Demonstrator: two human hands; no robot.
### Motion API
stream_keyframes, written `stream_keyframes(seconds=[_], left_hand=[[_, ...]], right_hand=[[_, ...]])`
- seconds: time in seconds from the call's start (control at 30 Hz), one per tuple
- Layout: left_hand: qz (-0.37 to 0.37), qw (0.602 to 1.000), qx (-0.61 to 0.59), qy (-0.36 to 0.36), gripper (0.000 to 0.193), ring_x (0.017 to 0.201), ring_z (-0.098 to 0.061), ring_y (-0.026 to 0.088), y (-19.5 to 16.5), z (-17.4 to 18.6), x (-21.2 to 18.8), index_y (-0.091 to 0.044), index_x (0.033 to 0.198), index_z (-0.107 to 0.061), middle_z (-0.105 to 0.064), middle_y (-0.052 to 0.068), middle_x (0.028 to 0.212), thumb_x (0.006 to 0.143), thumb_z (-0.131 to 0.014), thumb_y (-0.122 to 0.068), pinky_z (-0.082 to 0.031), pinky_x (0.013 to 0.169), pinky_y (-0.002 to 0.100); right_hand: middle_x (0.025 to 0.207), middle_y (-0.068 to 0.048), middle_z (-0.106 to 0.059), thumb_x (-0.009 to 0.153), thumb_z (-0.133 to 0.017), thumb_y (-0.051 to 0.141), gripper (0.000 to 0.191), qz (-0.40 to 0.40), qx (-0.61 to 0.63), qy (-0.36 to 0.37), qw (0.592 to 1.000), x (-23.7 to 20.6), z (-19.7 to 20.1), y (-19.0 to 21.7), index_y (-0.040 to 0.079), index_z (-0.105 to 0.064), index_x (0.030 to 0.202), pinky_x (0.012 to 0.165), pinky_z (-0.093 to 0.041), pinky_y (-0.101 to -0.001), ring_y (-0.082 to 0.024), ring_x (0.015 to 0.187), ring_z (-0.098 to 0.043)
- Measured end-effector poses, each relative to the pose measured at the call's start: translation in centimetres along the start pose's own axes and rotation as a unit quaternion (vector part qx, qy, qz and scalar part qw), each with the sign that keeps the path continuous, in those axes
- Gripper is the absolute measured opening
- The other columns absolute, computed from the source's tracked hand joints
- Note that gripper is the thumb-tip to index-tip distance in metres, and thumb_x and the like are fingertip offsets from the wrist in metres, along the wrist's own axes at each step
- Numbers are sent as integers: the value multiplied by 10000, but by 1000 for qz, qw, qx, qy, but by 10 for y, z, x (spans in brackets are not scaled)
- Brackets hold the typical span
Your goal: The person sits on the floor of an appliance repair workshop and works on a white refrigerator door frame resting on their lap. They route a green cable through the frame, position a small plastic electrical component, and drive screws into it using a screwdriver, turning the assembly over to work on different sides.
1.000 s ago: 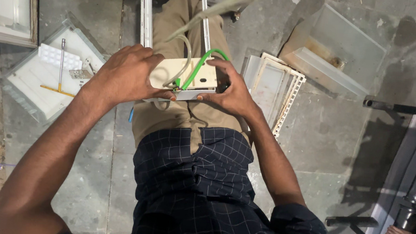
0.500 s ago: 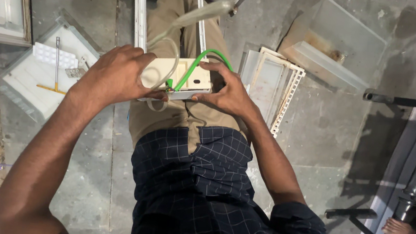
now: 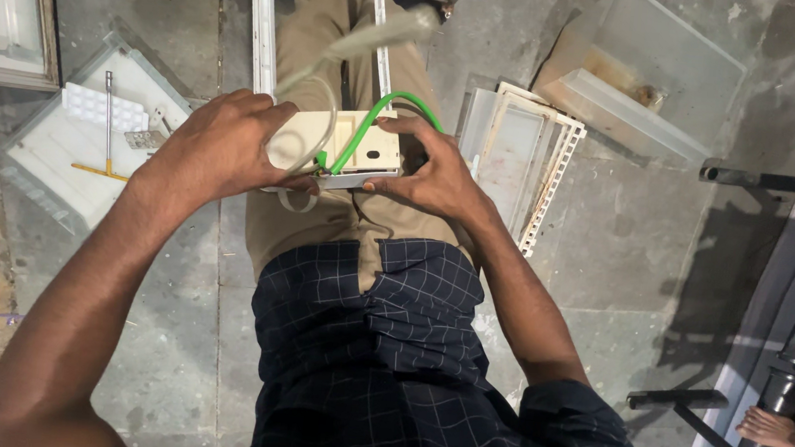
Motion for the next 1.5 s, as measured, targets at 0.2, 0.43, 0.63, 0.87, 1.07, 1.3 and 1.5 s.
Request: stream_keyframes(seconds=[0.2,0.43,0.63,0.87,1.07,1.3,1.5], left_hand=[[-16,998,-20,-59,615,943,-676,351,0,-11,-7,-36,1207,-717,-711,171,953,712,-862,-371,-545,865,464],[-9,984,-9,-177,597,890,-601,321,12,-32,-20,-40,1160,-745,-629,147,892,685,-872,-379,-524,827,455],[136,923,-275,-230,494,799,-540,194,14,-60,-28,-8,1370,-672,-554,114,912,960,-802,-251,-473,749,348],[200,717,-613,-263,354,972,-677,71,-18,-85,-33,35,1322,-637,-727,38,1116,1039,-641,-179,-549,859,234],[149,592,-762,-218,309,948,-694,126,-26,-78,-24,43,1298,-626,-731,82,1078,1042,-618,-130,-533,849,270],[138,555,-790,-221,308,929,-694,90,-29,-75,-14,6,1273,-615,-724,31,1035,992,-624,-122,-554,815,248],[143,593,-742,-278,307,746,-549,33,-34,-73,-17,31,1295,-640,-666,-4,905,1031,-659,-124,-401,633,198]], right_hand=[[1395,-132,-650,726,-985,224,752,-19,45,-4,999,-1,2,0,78,-596,1352,990,-582,-386,-251,1206,-666],[1303,-117,-711,726,-963,278,657,-28,-39,-1,999,-4,3,2,74,-713,1299,1028,-545,-395,-241,1220,-667],[1333,-181,-656,728,-988,208,662,23,-53,-8,998,-2,3,2,45,-692,1297,1043,-514,-421,-299,1263,-603],[1257,-119,-706,707,-976,150,613,-25,24,-18,999,-2,3,-6,18,-686,1231,984,-574,-355,-197,1140,-677],[1233,-100,-712,706,-968,20,609,-5,109,-14,994,12,18,-14,11,-664,1234,993,-556,-334,-152,1102,-664],[1255,-65,-703,685,-950,-19,663,-11,146,11,989,26,25,-6,15,-646,1272,1068,-532,-327,-149,1175,-653],[1267,-82,-712,665,-953,-33,681,-5,113,11,994,29,22,6,12,-652,1274,1056,-528,-337,-163,1168,-653]])
Point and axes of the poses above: each hand's wrist, its own x-axis towards the middle knuckle, its own z-axis out of the back of the hand, y = z × x, the point moved 1 cm from there along x, towards the middle knuckle
